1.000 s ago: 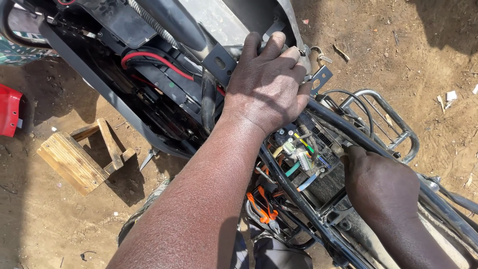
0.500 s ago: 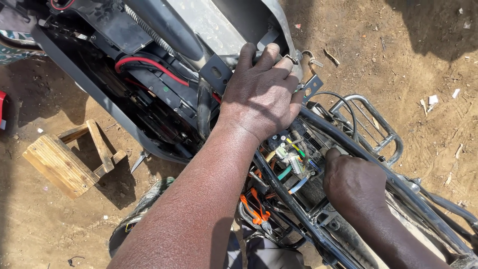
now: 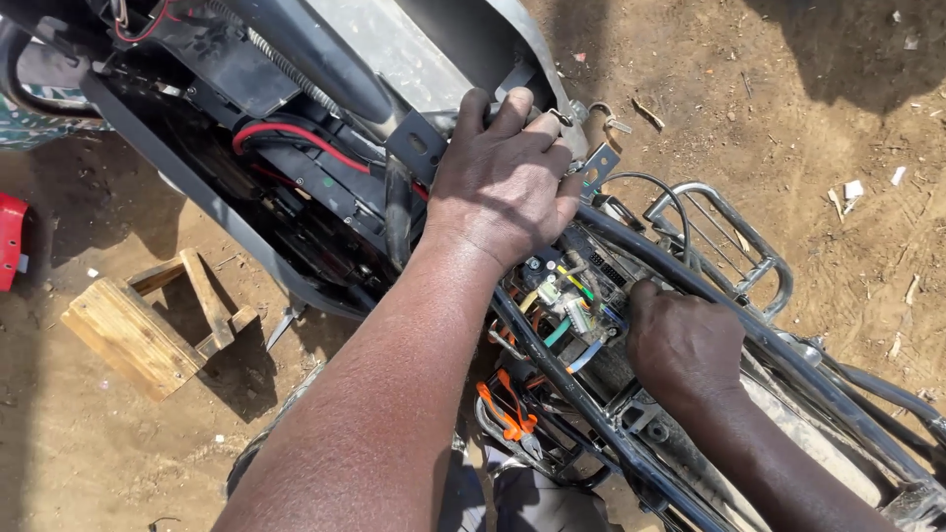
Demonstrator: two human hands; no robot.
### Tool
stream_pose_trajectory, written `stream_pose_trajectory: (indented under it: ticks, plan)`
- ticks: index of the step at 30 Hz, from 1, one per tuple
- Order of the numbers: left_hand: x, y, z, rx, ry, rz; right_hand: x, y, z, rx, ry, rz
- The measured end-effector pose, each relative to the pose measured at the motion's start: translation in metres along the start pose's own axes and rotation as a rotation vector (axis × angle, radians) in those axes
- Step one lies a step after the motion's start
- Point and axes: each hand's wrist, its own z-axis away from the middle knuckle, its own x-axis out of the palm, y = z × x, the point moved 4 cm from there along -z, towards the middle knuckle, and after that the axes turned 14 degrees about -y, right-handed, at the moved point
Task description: Adjusting and connecting the electrical wiring harness on a motorcycle frame.
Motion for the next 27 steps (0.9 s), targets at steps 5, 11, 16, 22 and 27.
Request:
stream_pose_trajectory:
  ticks: [5,11,16,22,27]
  plan:
    - [0.002,-0.001,0.001,-0.019,-0.044,-0.081,-0.034,-0.008,0.021,0.037,0.054,-0.565]
    - [-0.003,0.001,0.003,0.026,0.047,-0.083,-0.024,-0.031,0.026,0.118,-0.242,-1.424]
    - [-0.004,0.002,0.005,0.045,0.101,-0.089,0.030,-0.013,0.009,-0.089,-0.454,-2.500]
    - [0.002,0.000,0.003,0.018,-0.010,-0.107,0.019,-0.010,0.007,-0.335,-0.761,-2.687]
    - [0.000,0.000,0.003,0.018,0.021,-0.086,0.021,-0.008,0.005,-0.383,-0.764,-2.669]
